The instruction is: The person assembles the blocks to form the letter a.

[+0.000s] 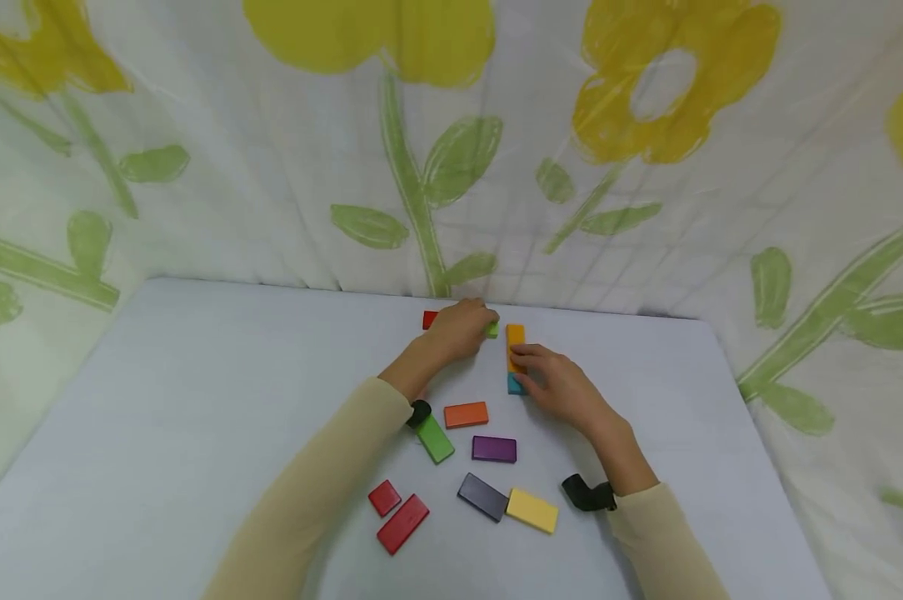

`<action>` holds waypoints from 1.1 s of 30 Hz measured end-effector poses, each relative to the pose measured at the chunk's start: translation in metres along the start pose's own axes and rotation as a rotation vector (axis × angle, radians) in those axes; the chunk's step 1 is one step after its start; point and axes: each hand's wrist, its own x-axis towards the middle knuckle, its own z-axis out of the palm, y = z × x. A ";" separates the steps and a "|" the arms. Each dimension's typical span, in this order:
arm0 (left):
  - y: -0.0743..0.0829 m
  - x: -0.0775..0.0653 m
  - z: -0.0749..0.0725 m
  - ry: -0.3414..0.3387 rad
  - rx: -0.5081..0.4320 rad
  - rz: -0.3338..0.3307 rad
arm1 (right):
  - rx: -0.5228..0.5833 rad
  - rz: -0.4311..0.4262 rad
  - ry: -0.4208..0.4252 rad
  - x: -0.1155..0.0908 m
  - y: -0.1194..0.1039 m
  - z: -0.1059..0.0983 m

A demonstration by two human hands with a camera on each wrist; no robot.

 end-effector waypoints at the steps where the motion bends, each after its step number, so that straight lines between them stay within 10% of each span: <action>1: 0.001 0.000 0.000 0.000 0.000 -0.003 | -0.001 -0.006 -0.001 0.000 0.000 0.001; 33: 0.002 0.011 0.004 0.008 -0.056 -0.022 | 0.001 -0.026 0.004 0.000 -0.003 0.000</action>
